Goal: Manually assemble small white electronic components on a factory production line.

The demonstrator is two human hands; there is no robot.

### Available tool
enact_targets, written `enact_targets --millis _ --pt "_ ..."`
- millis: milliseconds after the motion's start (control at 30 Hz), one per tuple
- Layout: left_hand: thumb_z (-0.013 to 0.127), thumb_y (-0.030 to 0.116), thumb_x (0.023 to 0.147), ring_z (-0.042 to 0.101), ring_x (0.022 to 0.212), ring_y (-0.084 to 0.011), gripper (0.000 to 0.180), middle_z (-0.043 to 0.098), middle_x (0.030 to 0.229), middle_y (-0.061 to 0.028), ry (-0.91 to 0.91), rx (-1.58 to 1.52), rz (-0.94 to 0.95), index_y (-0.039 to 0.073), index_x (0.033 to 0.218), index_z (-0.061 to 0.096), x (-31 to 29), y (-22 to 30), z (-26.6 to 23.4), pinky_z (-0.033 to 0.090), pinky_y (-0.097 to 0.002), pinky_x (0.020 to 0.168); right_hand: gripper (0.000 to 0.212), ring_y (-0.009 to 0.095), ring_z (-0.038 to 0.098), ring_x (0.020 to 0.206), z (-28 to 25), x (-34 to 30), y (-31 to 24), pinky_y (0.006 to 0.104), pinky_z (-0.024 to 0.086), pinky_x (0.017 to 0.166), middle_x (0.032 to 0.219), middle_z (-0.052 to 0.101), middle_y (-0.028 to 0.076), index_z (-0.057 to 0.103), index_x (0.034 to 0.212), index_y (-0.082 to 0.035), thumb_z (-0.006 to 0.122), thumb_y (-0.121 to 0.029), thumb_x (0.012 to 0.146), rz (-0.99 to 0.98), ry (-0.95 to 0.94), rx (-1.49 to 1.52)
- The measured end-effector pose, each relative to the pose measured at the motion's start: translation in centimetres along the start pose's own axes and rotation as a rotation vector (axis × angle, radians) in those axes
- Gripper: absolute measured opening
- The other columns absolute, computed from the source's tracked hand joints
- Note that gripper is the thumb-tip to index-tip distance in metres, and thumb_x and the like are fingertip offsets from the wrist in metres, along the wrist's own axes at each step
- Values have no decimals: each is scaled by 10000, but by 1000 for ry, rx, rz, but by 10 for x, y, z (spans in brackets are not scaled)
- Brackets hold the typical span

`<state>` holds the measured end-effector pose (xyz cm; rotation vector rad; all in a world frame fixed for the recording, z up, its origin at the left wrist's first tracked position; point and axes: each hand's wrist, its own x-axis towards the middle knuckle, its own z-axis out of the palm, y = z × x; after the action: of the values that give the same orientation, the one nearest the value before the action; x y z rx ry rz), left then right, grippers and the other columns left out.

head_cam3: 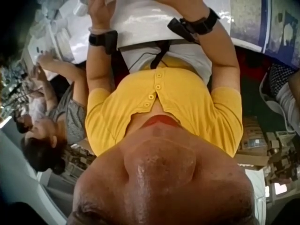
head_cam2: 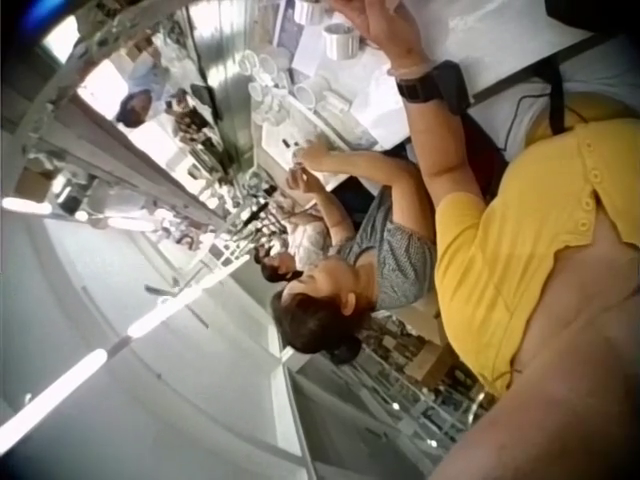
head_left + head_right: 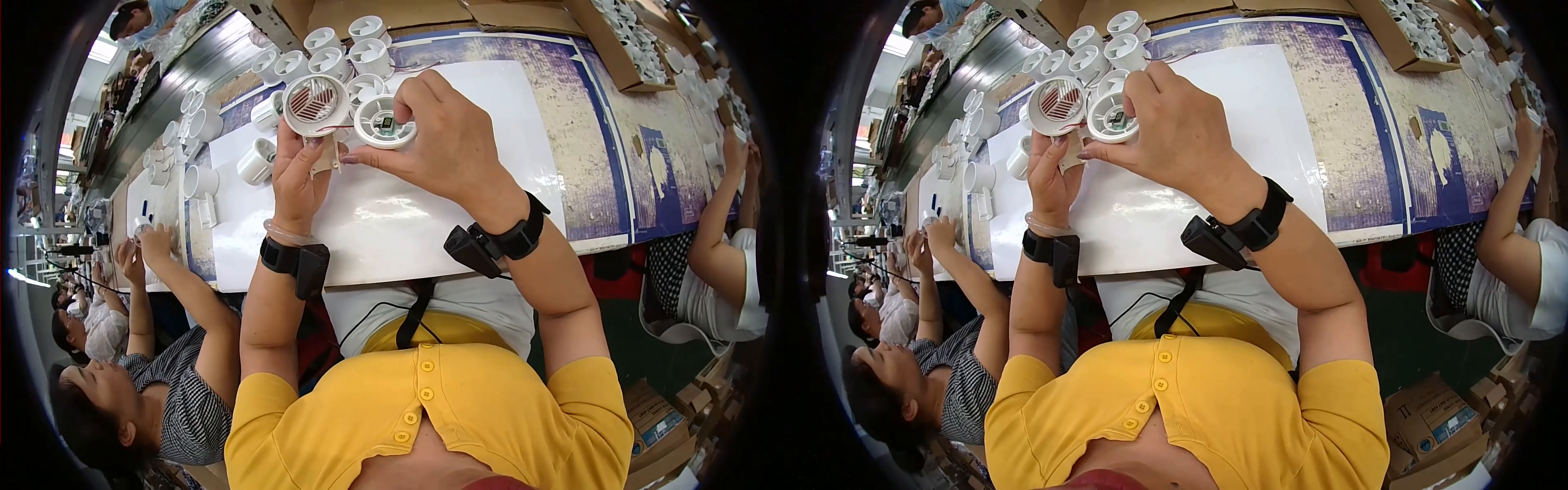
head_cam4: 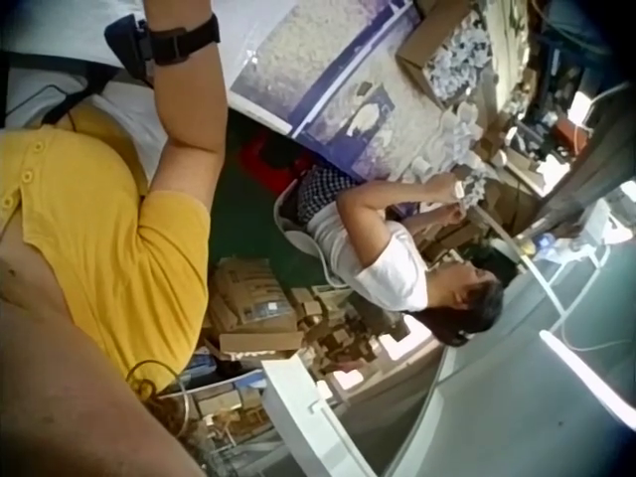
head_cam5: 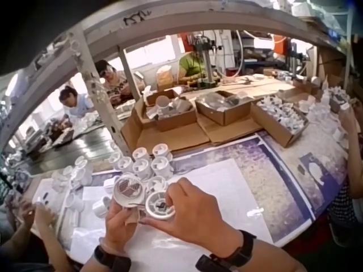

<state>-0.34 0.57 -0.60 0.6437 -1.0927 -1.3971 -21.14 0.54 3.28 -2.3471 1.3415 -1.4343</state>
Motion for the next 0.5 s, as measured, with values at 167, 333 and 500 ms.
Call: enact_targets --millis 167,333,500 --pt "504 93 902 534 1084 -205 518 487 1274 -107 -10 -28 0 81 1382 307 -1 2 0 484 -341 802 575 172 514 570 -1 0 -2 286 431 485 728 480 18 482 720 -83 828 -519 579 -23 4 -6" --pt "504 90 900 535 1075 -205 515 495 1257 -106 -46 -31 6 84 1377 310 -2 3 -2 486 -347 793 509 184 512 560 -2 0 -3 294 433 479 732 487 18 486 730 -83 829 -444 626 -22 -15 28" --pt "503 92 898 545 1025 -200 537 499 1237 -105 -46 8 -20 84 1390 288 -2 4 2 500 -336 717 399 149 525 607 -5 2 -2 265 437 527 749 486 29 486 759 -71 800 -308 688 7 -18 151"
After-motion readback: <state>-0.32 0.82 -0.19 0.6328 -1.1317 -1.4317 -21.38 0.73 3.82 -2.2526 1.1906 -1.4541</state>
